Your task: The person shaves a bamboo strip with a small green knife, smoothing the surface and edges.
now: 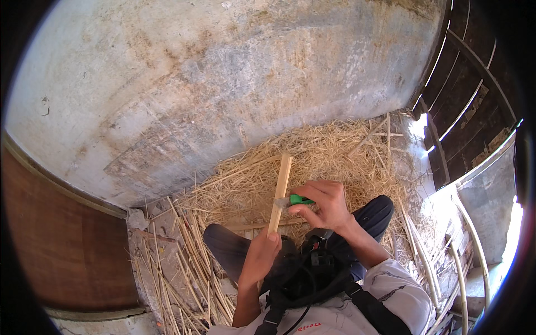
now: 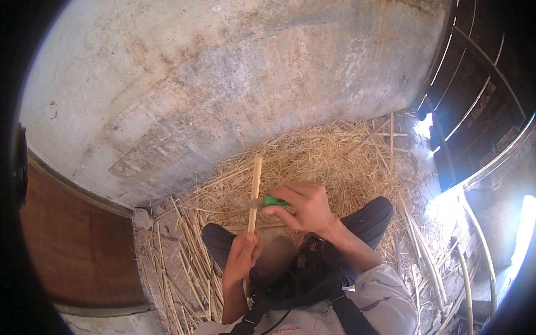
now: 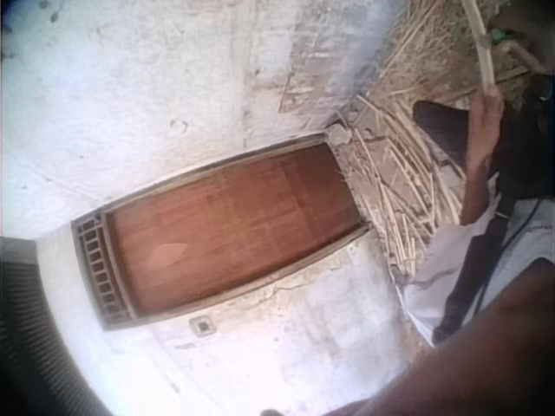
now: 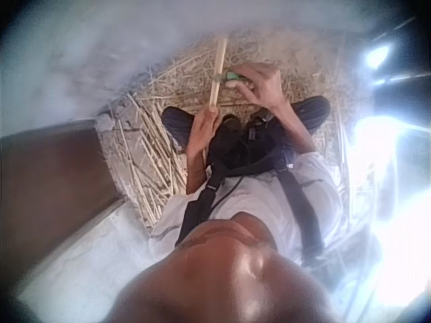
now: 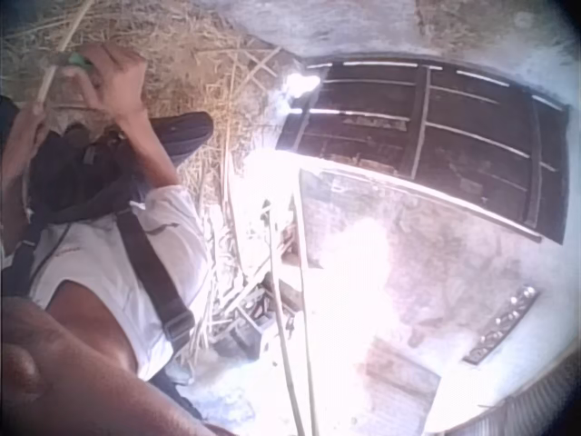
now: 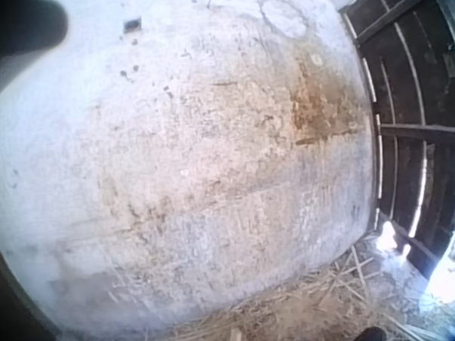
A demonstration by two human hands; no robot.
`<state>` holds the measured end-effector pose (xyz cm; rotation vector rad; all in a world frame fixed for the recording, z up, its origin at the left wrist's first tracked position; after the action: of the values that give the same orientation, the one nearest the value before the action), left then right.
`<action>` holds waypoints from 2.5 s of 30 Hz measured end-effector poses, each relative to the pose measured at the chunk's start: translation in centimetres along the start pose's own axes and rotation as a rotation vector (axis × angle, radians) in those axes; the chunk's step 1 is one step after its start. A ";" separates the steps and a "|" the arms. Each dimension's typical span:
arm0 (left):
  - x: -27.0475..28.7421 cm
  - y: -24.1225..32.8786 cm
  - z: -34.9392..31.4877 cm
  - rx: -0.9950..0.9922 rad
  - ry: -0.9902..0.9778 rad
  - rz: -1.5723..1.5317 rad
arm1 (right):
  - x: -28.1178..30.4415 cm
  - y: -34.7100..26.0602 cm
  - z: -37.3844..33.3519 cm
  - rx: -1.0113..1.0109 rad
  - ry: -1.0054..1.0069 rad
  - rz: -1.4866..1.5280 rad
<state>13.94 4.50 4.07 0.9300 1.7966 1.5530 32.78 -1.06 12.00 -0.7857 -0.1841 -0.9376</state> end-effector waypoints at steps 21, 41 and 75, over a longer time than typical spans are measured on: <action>-0.1 1.8 -0.1 -0.005 0.194 0.407 | 0.6 -0.8 -0.4 0.071 0.001 -0.181; 0.2 -1.1 -2.6 0.002 0.179 0.462 | 8.7 10.0 1.7 -0.613 0.388 -0.453; -0.1 0.8 -1.8 0.082 0.229 0.538 | 2.6 3.7 -0.3 -0.029 0.244 -0.399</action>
<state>12.69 3.45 5.10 1.4094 1.8718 1.9889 37.18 -1.72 11.07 -0.6654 -0.1152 -1.4067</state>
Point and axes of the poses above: each hand's wrist, its own z-axis towards the middle knuckle, its own x-axis out of the back of the hand, y = z × x, the point moved 7 cm from there along z, towards the middle knuckle, and after that the axes turned 2 degrees about z, right-handed, at the moved point
